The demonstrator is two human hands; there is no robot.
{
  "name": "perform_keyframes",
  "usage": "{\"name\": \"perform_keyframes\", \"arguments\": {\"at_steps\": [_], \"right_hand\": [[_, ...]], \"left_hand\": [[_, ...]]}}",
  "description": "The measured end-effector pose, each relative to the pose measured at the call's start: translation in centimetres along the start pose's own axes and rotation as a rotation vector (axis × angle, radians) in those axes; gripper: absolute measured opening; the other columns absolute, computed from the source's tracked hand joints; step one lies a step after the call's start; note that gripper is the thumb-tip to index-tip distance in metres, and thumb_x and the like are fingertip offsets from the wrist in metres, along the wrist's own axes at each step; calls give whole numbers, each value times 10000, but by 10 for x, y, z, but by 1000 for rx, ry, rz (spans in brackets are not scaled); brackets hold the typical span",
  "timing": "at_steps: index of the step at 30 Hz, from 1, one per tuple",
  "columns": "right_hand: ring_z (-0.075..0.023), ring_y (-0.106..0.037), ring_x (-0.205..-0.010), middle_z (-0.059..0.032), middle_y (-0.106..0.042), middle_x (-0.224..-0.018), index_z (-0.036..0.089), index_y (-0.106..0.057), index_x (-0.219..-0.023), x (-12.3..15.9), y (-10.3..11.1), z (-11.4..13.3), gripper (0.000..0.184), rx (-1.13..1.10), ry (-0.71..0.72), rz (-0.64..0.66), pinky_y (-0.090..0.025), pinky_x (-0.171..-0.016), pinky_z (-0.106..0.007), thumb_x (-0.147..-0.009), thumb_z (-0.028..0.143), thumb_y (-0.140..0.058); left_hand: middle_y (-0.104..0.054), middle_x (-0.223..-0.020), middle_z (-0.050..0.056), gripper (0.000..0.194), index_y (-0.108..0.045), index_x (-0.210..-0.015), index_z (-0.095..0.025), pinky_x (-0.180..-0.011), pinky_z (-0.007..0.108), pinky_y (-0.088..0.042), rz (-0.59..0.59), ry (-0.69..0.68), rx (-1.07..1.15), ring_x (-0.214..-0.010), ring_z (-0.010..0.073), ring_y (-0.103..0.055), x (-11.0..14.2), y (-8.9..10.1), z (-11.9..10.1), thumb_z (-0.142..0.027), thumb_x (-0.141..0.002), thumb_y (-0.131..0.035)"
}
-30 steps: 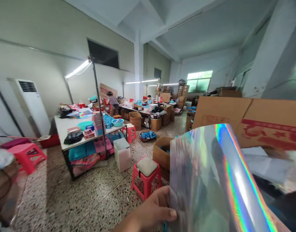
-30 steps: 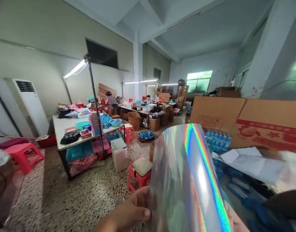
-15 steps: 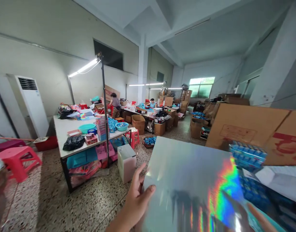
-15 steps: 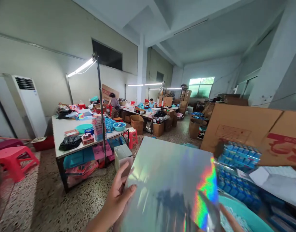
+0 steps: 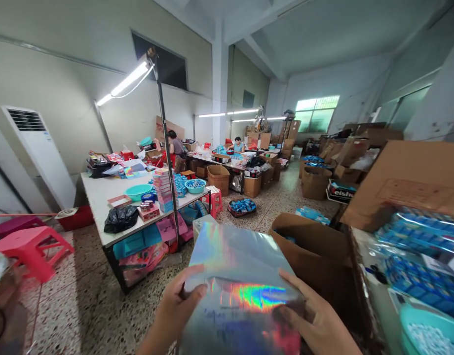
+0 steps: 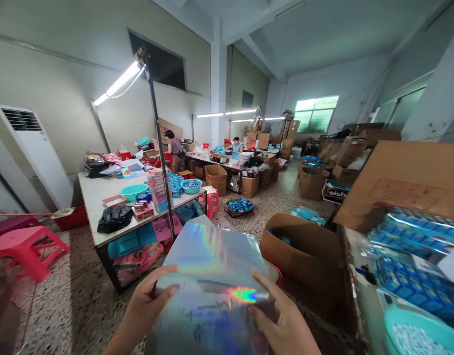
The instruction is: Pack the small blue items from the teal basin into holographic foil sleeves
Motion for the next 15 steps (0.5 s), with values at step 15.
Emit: {"name": "perform_keyframes", "arguments": {"at_steps": [15], "right_hand": [[-267, -708, -998, -79, -752, -1068, 261, -766, -1033, -96, 33, -52, 280, 327, 195, -107, -576, -878, -342, -859, 372, -577]], "left_hand": [[-670, -956, 71, 216, -686, -888, -194, -813, 355, -503, 274, -59, -461, -870, 241, -631, -109, -96, 27, -293, -701, -732]]}}
Point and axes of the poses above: each hand's wrist, its own x-axis away from the middle knuckle, its own y-axis out of the back of the hand, z = x × y, the point moved 8 cm from there along -x, towards the middle knuckle
